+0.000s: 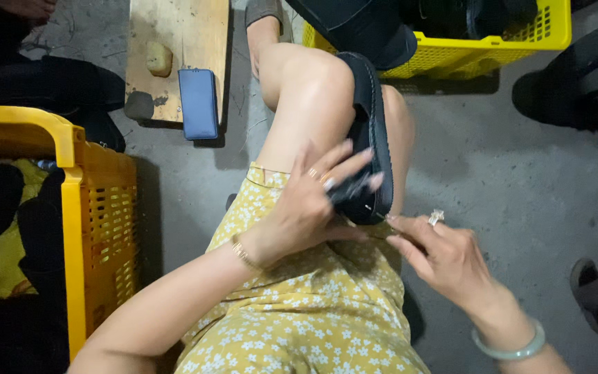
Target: The person sews a black slip-on shoe using a needle and thread. They hold the shoe on their lap and repeatedly push the needle through the sole and upper, pulling the thread to secure the stitches.
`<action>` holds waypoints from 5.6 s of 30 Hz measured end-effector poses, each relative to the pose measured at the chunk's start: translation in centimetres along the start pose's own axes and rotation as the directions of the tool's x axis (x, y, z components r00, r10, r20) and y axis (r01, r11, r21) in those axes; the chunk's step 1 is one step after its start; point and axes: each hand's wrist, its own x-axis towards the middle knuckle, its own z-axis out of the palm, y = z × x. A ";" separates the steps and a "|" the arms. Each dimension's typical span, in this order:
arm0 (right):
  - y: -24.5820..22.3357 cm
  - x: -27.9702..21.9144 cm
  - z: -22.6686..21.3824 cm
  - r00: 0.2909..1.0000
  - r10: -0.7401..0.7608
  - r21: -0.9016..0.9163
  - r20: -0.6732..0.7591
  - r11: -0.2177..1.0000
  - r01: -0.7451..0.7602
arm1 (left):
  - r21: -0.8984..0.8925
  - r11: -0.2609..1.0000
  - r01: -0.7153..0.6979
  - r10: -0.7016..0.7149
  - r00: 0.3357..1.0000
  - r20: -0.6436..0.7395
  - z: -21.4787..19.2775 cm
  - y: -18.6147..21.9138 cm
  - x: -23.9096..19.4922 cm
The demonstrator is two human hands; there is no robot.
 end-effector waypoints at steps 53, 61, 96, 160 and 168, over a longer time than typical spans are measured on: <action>-4.9 1.3 1.4 0.951 0.177 -0.092 -0.253 0.974 -0.206 | 0.133 0.991 -0.009 0.039 0.974 -0.225 -1.0 -1.4 -2.2; -3.7 1.0 2.8 0.906 0.417 0.962 0.074 0.209 -0.175 | -0.599 0.766 0.235 -0.215 0.971 0.107 -4.7 3.1 -0.2; -1.7 0.7 -0.2 0.913 0.398 0.979 -0.086 0.205 0.003 | -0.880 0.295 0.373 -0.722 0.691 0.050 -6.3 -4.8 4.4; -4.6 2.0 -4.7 0.904 0.349 -0.599 0.247 0.788 -0.141 | 0.119 0.992 0.047 -0.050 0.999 0.022 0.1 -1.2 0.7; -5.2 2.9 -5.2 0.882 0.369 -0.705 0.293 0.706 -0.061 | 0.135 0.989 0.061 -0.067 0.997 0.045 0.4 -1.0 0.7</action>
